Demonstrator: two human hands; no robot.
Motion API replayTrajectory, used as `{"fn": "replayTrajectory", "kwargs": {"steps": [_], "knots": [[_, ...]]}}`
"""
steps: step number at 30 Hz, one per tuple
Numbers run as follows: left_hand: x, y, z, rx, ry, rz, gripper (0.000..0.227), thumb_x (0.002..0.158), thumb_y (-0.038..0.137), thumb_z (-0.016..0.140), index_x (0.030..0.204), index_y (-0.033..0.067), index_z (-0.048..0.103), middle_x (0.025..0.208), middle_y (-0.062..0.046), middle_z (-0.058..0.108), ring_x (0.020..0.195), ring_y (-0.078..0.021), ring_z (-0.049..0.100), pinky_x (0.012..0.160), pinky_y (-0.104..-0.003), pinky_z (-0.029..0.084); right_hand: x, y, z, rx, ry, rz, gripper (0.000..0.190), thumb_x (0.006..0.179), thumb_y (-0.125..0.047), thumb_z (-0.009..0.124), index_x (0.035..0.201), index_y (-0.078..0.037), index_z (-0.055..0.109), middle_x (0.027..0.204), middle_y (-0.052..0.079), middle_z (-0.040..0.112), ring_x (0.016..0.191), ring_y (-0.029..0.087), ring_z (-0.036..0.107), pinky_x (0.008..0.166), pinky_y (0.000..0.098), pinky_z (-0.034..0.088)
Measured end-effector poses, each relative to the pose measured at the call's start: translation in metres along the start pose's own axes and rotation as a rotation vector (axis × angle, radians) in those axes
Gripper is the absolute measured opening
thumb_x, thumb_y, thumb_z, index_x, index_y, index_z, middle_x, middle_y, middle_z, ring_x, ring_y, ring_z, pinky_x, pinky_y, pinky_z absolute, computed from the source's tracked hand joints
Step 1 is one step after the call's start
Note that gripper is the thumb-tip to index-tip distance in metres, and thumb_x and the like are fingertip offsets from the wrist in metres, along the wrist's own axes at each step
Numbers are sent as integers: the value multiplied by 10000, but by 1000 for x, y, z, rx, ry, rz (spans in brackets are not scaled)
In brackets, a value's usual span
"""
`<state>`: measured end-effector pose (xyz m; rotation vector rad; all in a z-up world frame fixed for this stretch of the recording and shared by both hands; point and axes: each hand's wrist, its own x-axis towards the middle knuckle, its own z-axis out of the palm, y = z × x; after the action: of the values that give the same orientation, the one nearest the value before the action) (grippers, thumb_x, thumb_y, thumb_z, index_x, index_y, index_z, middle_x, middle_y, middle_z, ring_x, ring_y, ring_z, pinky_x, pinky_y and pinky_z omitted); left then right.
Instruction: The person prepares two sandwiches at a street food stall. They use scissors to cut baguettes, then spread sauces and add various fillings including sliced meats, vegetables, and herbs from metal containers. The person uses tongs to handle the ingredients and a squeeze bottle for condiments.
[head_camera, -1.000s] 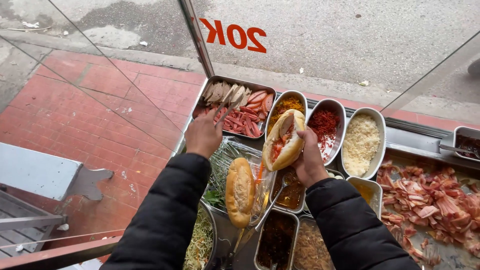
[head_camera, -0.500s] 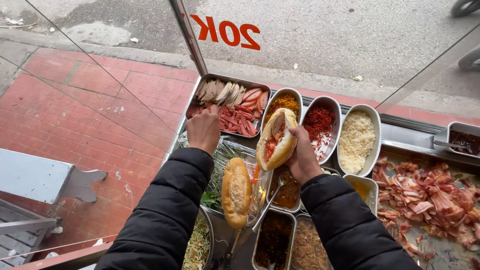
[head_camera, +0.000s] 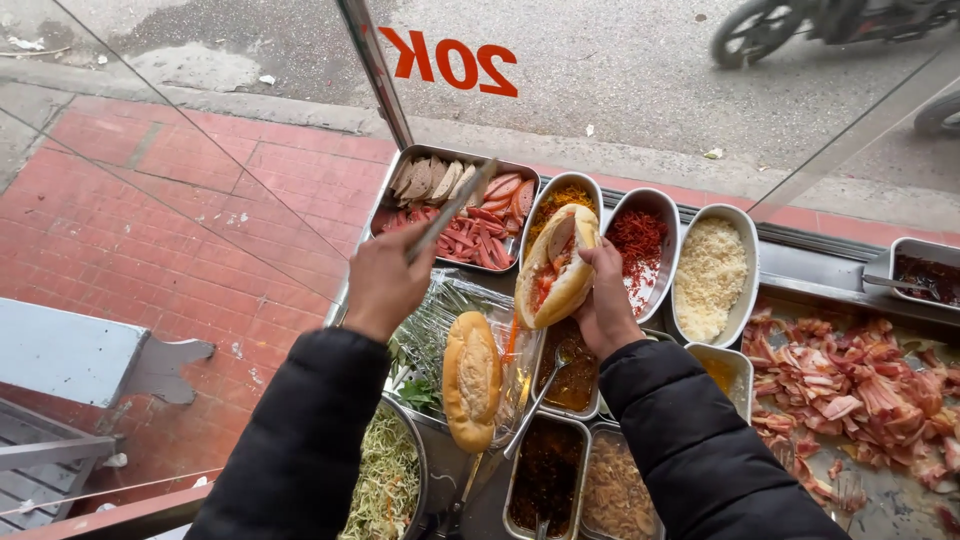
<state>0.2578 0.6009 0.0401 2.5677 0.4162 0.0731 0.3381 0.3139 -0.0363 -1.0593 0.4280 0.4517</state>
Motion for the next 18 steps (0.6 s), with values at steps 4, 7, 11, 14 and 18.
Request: {"fn": "replayTrajectory", "kwargs": {"steps": [4,7,11,14,18], "knots": [[-76,53,-23,-244,-76,-75,423,966,452,780,1372,354,853,1180,-139,882,1171,-496,782,995,-604,624,-10,-5,8,19,6,-65,909,997,-327,688,1767,-228,215,1716,357,344,1488,539,544,1181,758,476],[-96,52,1,-210,-219,-49,463,977,435,767,1430,358,831,1129,-130,898,1102,-471,817,969,-571,652,-22,-5,15,38,14,-97,887,973,-297,678,1745,-264,241,1675,312,369,1460,485,524,1160,742,489],[-107,55,9,37,-194,113,487,1048,382,685,1504,226,758,1047,-180,867,1010,-474,813,910,-594,645,-35,-10,19,45,18,-93,879,954,-287,651,1731,-260,241,1686,313,359,1500,507,487,1170,747,465],[-109,67,-11,87,-190,159,494,1092,344,663,1545,158,728,1010,-154,860,955,-409,823,871,-533,645,-12,0,-2,51,59,-107,862,952,-288,666,1717,-282,267,1684,296,374,1490,497,497,1156,751,473],[-72,56,-16,167,-124,141,505,1057,332,697,1533,165,723,1027,-183,839,1003,-487,811,906,-656,643,19,8,-36,80,109,-84,877,935,-318,708,1711,-316,299,1653,281,421,1477,492,531,1145,748,486]]}}
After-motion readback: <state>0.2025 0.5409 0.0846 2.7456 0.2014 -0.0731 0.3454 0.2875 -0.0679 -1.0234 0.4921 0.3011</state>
